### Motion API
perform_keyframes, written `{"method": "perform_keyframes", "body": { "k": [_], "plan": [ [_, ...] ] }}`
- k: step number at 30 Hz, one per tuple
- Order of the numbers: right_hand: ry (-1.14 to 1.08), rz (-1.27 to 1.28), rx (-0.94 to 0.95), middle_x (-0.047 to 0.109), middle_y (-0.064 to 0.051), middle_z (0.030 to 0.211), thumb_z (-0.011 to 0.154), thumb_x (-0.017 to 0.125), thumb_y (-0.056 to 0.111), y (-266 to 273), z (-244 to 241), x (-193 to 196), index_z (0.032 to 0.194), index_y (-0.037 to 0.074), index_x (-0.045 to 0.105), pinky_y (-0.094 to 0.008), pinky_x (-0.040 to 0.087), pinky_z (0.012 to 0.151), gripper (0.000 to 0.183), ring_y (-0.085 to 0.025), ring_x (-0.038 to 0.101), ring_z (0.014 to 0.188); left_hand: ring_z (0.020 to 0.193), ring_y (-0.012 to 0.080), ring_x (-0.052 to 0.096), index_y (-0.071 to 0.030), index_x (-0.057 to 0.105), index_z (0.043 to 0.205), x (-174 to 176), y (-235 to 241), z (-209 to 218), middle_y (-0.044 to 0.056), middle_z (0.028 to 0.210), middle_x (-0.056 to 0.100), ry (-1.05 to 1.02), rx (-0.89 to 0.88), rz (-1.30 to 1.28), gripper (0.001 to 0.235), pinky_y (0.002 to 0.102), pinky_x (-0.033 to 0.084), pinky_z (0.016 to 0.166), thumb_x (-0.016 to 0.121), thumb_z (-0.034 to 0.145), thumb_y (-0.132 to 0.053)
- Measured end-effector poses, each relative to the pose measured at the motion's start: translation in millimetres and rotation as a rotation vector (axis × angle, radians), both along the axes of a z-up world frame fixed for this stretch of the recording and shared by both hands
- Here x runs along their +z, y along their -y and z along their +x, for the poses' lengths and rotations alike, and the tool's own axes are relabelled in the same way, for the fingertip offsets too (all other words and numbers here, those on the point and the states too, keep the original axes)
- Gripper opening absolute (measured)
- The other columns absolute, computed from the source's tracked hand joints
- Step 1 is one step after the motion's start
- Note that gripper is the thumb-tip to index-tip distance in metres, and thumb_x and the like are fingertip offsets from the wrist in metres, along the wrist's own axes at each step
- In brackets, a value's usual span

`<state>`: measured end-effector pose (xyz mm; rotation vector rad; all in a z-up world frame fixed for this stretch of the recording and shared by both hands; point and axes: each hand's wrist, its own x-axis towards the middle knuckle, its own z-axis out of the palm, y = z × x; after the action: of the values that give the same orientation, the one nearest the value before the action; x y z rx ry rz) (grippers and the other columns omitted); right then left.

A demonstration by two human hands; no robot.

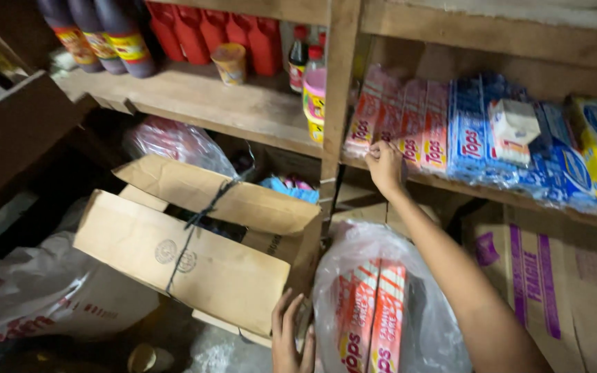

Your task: Packing individual snack/food packages from a shelf into a clear plastic bag.

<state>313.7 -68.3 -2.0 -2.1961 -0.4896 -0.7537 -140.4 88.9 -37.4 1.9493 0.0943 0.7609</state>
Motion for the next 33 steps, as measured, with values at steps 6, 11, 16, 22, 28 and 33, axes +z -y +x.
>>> {"method": "perform_keyframes", "body": {
  "k": [6, 11, 16, 22, 28, 33],
  "plan": [
    [-0.102, -0.190, -0.264, 0.069, -0.021, 0.102, 0.079, 0.079, 0.018, -28, -12, 36, 0.094, 0.005, 0.070, -0.056, 0.051, 0.074, 0.022, -0.044, 0.066, 0.090, 0.134, 0.0395, 0.056, -0.001, 0.061, 0.135, -55, -12, 0, 0.025, 0.144, 0.050, 0.013, -0.038, -0.042, 0.052, 0.044, 0.051, 0.107, 0.065, 0.084, -0.003],
    [0.010, -0.197, -0.211, 0.071, -0.020, 0.100, 0.085, 0.068, 0.007, -10, 49, -16, 0.092, 0.007, 0.072, -0.051, 0.054, 0.081, 0.007, -0.041, 0.068, 0.093, 0.130, 0.0350, 0.061, -0.003, 0.062, 0.133, -45, -12, -3, 0.022, 0.142, 0.053, -0.006, -0.054, -0.106, 0.050, 0.041, 0.054, 0.104, 0.064, 0.084, -0.001],
    [0.012, -0.115, -0.109, 0.072, -0.020, 0.090, 0.081, 0.069, 0.010, 1, 54, -16, 0.084, 0.006, 0.072, -0.049, 0.056, 0.078, 0.006, -0.039, 0.071, 0.085, 0.122, 0.0318, 0.065, -0.004, 0.063, 0.133, -15, -5, -6, 0.018, 0.140, 0.056, -0.081, -0.092, -0.136, 0.053, 0.038, 0.055, 0.099, 0.062, 0.080, 0.002],
    [-0.609, 0.270, -0.080, 0.071, -0.017, 0.084, 0.099, 0.066, 0.022, 24, -7, -10, 0.097, 0.006, 0.069, -0.040, 0.055, 0.068, 0.017, -0.032, 0.071, 0.079, 0.116, 0.0265, 0.069, -0.001, 0.064, 0.127, -29, -2, 4, 0.017, 0.124, 0.066, -0.049, -0.205, -0.198, 0.043, 0.034, 0.053, 0.098, 0.061, 0.085, 0.005],
    [-0.832, 1.044, 0.461, 0.069, -0.015, 0.111, 0.093, 0.051, 0.008, 58, -52, -31, 0.107, 0.001, 0.063, -0.041, 0.065, 0.088, 0.020, -0.027, 0.072, 0.099, 0.101, 0.0190, 0.072, 0.000, 0.069, 0.117, -33, 4, 12, 0.011, 0.109, 0.072, -0.178, -0.252, -0.394, 0.034, 0.029, 0.054, 0.090, 0.061, 0.085, 0.009],
    [-0.904, 1.326, 0.438, 0.068, -0.017, 0.108, 0.098, 0.058, 0.022, 59, -44, -48, 0.106, 0.003, 0.060, -0.046, 0.060, 0.096, 0.021, -0.029, 0.067, 0.103, 0.102, 0.0185, 0.071, 0.001, 0.071, 0.108, -3, 10, 16, 0.010, 0.108, 0.073, -0.171, -0.256, -0.382, 0.025, 0.029, 0.054, 0.089, 0.059, 0.088, 0.009]
  ]
}}
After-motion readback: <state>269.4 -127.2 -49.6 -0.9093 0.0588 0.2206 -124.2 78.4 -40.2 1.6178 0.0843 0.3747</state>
